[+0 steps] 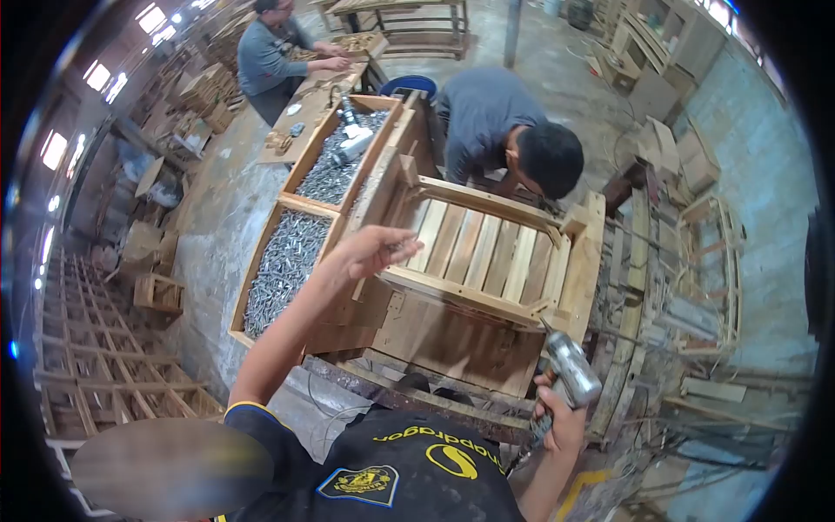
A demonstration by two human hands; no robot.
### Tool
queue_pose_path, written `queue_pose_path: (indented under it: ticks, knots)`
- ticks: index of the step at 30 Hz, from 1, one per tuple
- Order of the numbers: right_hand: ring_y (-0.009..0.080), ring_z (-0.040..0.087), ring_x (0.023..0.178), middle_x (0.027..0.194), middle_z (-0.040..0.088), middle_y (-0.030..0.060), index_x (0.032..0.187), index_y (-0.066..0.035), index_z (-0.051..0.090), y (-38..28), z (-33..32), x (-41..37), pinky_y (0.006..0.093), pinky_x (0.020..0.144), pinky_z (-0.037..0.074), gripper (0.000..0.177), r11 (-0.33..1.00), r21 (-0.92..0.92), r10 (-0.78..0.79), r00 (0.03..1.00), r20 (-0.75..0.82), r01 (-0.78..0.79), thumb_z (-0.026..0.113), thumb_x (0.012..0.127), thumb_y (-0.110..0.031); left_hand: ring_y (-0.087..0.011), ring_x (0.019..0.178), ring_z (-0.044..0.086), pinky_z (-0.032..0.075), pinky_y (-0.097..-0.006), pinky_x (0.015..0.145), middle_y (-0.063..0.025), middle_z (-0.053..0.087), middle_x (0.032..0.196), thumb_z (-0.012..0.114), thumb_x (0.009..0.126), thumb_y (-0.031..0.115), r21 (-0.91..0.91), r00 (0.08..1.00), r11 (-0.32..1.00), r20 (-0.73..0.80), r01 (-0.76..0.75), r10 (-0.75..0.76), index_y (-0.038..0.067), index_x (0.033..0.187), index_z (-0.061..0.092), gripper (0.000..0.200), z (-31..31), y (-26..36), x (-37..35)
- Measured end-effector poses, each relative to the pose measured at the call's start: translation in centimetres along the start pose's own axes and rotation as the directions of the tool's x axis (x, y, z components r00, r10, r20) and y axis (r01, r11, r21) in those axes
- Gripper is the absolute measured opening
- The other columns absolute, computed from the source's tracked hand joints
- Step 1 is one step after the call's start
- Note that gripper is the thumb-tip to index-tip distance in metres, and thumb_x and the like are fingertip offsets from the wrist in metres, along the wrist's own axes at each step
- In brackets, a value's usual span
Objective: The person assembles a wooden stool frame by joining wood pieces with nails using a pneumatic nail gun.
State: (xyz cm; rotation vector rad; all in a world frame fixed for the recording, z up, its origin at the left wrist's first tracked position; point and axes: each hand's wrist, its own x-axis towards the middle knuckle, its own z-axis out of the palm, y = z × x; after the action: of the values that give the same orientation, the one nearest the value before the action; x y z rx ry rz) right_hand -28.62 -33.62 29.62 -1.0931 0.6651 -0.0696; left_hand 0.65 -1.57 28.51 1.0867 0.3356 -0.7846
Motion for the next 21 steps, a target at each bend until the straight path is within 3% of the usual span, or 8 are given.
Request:
queue_pose_path:
  ticks: [3, 5, 6, 9, 13, 17, 18, 21]
  knots:
    - [0.0113, 0.055, 0.058, 0.093, 0.065, 0.0111, 0.12, 0.002, 0.054, 0.1, 1.8, 1.5, 0.023, 0.047, 0.045, 0.047, 0.995, 0.092, -0.042, 0.997, 0.059, 0.036, 0.069, 0.074, 0.003, -0.0206, 0.096, 0.064, 0.056, -0.0262, 0.088, -0.0182, 0.061, 0.106, 0.054, 0.097, 0.008, 0.043, 1.0, 0.999, 0.021, 0.017, -0.017, -0.014, 0.113, 0.052, 0.028, 3.1, -3.7, 1.6]
    - [0.0113, 0.055, 0.058, 0.093, 0.065, 0.0114, 0.121, 0.002, 0.054, -0.6, 3.7, 2.4, 0.0231, 0.047, 0.045, 0.049, 0.989, 0.107, -0.109, 0.989, 0.105, 0.097, 0.069, 0.075, 0.003, -0.0135, 0.085, 0.062, 0.054, -0.0216, 0.077, -0.0122, 0.064, 0.096, 0.058, 0.096, 0.012, 0.22, 0.997, 0.975, 0.054, 0.039, -0.052, -0.009, 0.11, 0.057, 0.025, 3.6, -5.2, 3.2]
    - [0.0118, 0.055, 0.056, 0.091, 0.065, 0.0115, 0.119, 0.003, 0.054, -0.6, 4.5, 2.9, 0.0238, 0.047, 0.045, 0.046, 0.985, 0.135, -0.121, 0.987, 0.104, 0.106, 0.068, 0.075, 0.003, -0.0092, 0.077, 0.059, 0.049, -0.0187, 0.069, -0.0081, 0.064, 0.09, 0.061, 0.096, 0.016, 0.222, 0.998, 0.974, 0.031, 0.05, -0.058, -0.005, 0.107, 0.06, 0.023, 4.5, -5.7, 3.8]
    - [0.0128, 0.055, 0.051, 0.088, 0.065, 0.012, 0.114, 0.004, 0.056, 0.1, 6.6, 5.2, 0.0252, 0.046, 0.046, 0.041, 0.967, 0.228, -0.139, 0.985, 0.099, 0.114, 0.067, 0.075, 0.002, -0.0102, 0.079, 0.06, 0.05, -0.0192, 0.071, -0.0097, 0.065, 0.093, 0.059, 0.096, 0.014, 0.222, 0.985, 0.975, 0.166, 0.009, -0.047, -0.006, 0.108, 0.059, 0.023, 4.8, -6.9, 7.3]
    - [0.0125, 0.054, 0.051, 0.09, 0.066, 0.0119, 0.113, 0.0, 0.058, 1.8, 8.8, 7.9, 0.025, 0.044, 0.046, 0.038, 0.915, 0.399, -0.086, 0.995, 0.052, 0.058, 0.068, 0.076, 0.001, -0.0099, 0.077, 0.059, 0.054, -0.0197, 0.071, -0.0086, 0.065, 0.097, 0.057, 0.097, 0.014, 0.132, 0.996, 0.988, 0.022, 0.079, -0.082, -0.006, 0.11, 0.059, 0.024, 7.7, -6.4, 11.6]
    - [0.0134, 0.053, 0.047, 0.088, 0.065, 0.0095, 0.106, -0.004, 0.057, 4.7, 10.2, 11.6, 0.0276, 0.043, 0.047, 0.031, 0.839, 0.544, -0.024, 0.999, 0.025, 0.006, 0.067, 0.077, -0.005, -0.0079, 0.068, 0.058, 0.049, -0.0168, 0.057, -0.0052, 0.065, 0.084, 0.06, 0.096, 0.017, 0.334, 0.986, 0.942, 0.145, 0.028, -0.081, -0.001, 0.1, 0.063, 0.018, 8.9, -6.0, 16.7]
    - [0.0132, 0.052, 0.047, 0.088, 0.064, 0.0086, 0.105, -0.005, 0.057, 5.3, 10.4, 12.3, 0.0285, 0.044, 0.047, 0.029, 0.815, 0.58, 0.001, 1.0, 0.018, -0.011, 0.066, 0.077, -0.007, -0.0061, 0.057, 0.053, 0.04, -0.017, 0.046, -0.0015, 0.061, 0.071, 0.063, 0.095, 0.02, 0.323, 0.989, 0.945, 0.119, 0.049, -0.092, 0.004, 0.09, 0.063, 0.017, 9.5, -6.3, 18.2]
    - [0.0128, 0.05, 0.048, 0.089, 0.063, 0.0067, 0.103, -0.008, 0.055, 7.7, 11.2, 15.5, 0.0309, 0.046, 0.046, 0.026, 0.71, 0.705, 0.064, 0.996, -0.059, -0.003, 0.063, 0.079, -0.01, -0.0051, 0.047, 0.044, 0.033, -0.0195, 0.039, 0.0007, 0.056, 0.065, 0.065, 0.094, 0.023, 0.47, 0.94, 0.882, 0.28, 0.04, -0.192, 0.007, 0.083, 0.061, 0.02, 11.5, -7.0, 22.9]
